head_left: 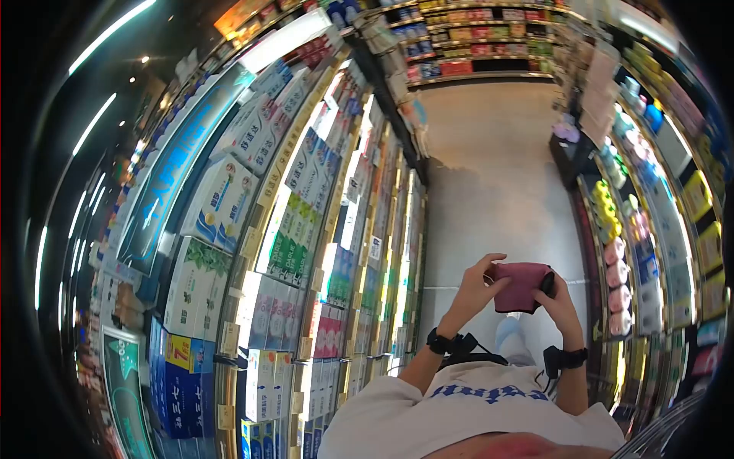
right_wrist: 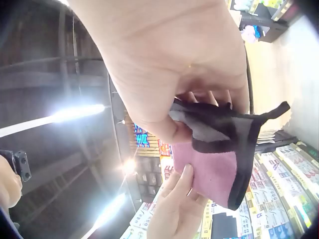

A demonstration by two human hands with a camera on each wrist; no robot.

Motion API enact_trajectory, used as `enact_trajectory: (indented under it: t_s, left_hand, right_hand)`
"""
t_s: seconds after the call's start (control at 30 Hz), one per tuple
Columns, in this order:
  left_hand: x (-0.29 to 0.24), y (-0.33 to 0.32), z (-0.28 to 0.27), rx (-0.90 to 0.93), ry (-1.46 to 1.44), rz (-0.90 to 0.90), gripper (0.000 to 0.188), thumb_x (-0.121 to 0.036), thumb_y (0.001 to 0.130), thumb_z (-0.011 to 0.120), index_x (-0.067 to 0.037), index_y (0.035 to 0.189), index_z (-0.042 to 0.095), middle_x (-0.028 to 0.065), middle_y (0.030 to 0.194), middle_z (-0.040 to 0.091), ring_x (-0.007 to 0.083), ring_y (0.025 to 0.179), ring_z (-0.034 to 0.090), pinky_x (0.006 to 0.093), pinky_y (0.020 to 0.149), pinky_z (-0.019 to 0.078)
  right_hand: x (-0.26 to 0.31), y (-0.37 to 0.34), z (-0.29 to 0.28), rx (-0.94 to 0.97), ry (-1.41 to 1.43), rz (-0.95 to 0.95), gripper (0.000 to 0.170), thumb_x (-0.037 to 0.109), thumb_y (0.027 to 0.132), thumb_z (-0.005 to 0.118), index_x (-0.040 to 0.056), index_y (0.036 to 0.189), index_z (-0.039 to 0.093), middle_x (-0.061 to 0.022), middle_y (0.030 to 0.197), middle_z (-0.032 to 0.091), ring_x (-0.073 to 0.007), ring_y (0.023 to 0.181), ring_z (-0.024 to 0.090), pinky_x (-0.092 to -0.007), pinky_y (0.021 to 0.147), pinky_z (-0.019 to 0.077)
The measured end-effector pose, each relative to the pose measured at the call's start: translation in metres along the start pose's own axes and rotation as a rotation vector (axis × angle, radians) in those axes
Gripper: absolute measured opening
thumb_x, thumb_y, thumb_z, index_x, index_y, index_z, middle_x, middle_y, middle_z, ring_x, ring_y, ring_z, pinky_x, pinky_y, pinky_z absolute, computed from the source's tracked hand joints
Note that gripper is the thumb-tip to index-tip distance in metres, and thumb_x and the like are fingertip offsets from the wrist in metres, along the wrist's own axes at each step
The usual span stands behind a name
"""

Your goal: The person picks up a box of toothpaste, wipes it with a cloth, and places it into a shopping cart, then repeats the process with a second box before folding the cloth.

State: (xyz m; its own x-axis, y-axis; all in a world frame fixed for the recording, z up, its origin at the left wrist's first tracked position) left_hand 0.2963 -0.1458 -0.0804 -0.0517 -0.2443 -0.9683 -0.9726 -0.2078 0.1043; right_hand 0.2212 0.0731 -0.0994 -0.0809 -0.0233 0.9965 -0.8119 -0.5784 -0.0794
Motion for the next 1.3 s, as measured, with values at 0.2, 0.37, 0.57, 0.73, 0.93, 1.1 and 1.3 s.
enact_trajectory:
  t_s: [0.2,0.37,0.57,0.73,0.93,1.1,1.3]
  left_hand:
    - [0.006,0.109,-0.007,-0.166,0.035,0.025,0.047,-0.004,0.089,0.069,-0.002,0.133,0.054,0.0121,0.1,0.072,0.0152,0.087,0.068,0.0273,0.078,0.0525]
    - [-0.016,0.225,0.017,-0.08,0.069,0.089,0.053,0.0,0.092,0.063,-0.003,0.142,0.046,0.0126,0.104,0.072,0.0168,0.093,0.067,0.0296,0.085,0.052]
    - [-0.024,0.313,0.007,-0.161,0.139,0.074,0.055,0.001,0.092,0.061,-0.003,0.143,0.044,0.0127,0.113,0.069,0.0177,0.099,0.065,0.0306,0.09,0.0517]
    - [-0.001,0.347,-0.052,-0.383,0.172,0.003,0.037,-0.003,0.089,0.069,-0.001,0.125,0.061,0.0109,0.112,0.069,0.0162,0.099,0.067,0.0285,0.09,0.052]
    - [0.0,0.368,-0.168,-0.741,0.352,0.142,0.011,-0.003,0.088,0.071,0.002,0.098,0.071,0.0093,0.103,0.07,0.0172,0.091,0.067,0.0282,0.08,0.0538]
    - [0.009,0.393,-0.256,-1.034,0.242,0.184,0.011,-0.004,0.09,0.069,0.002,0.099,0.071,0.009,0.094,0.07,0.0157,0.083,0.066,0.0271,0.075,0.0511]
    - [-0.019,0.424,-0.329,-1.126,0.422,0.314,0.01,-0.001,0.084,0.074,0.001,0.095,0.073,0.0101,0.09,0.07,0.0184,0.081,0.066,0.028,0.077,0.051]
  right_hand:
    - [-0.001,0.125,-0.037,0.086,0.207,-0.064,0.043,0.007,0.089,0.065,-0.0049,0.129,0.054,-0.0093,0.117,0.065,-0.0164,0.108,0.062,-0.0312,0.095,0.048]
    - [0.053,0.217,-0.073,0.117,0.232,-0.023,0.046,0.018,0.091,0.07,-0.0029,0.13,0.056,-0.0077,0.116,0.065,-0.0139,0.106,0.06,-0.0284,0.094,0.0467]
    - [0.062,0.319,-0.113,0.173,0.174,0.026,0.044,0.026,0.094,0.068,-0.0025,0.127,0.061,-0.0051,0.111,0.067,-0.0111,0.101,0.06,-0.0272,0.09,0.0474]
    - [0.049,0.398,-0.091,0.11,0.178,0.039,0.043,0.028,0.095,0.067,-0.0034,0.124,0.063,-0.0045,0.107,0.068,-0.0108,0.097,0.06,-0.0279,0.087,0.0479]
    - [0.022,0.507,-0.034,0.279,0.108,0.094,0.042,0.029,0.096,0.065,-0.0038,0.122,0.063,-0.0045,0.105,0.068,-0.0114,0.095,0.06,-0.0279,0.086,0.0482]
    - [0.049,0.593,0.03,0.493,-0.057,0.017,0.037,0.026,0.097,0.064,-0.0023,0.12,0.065,-0.0036,0.104,0.068,-0.0103,0.094,0.06,-0.027,0.085,0.0483]
    - [0.068,0.702,0.098,0.536,-0.129,-0.019,0.036,0.024,0.098,0.063,-0.0015,0.123,0.065,-0.0028,0.104,0.069,-0.0092,0.095,0.06,-0.0269,0.086,0.0484]
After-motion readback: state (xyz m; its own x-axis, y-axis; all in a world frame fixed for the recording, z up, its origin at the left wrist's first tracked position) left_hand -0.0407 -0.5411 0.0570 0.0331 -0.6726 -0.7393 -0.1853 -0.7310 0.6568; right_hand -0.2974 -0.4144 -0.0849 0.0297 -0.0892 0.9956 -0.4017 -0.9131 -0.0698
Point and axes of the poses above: each hand's wrist, its own y-axis towards the middle knuckle, its own z-axis out of the palm, x = y × z, the point moved 1 cm from there along y, towards the middle knuckle
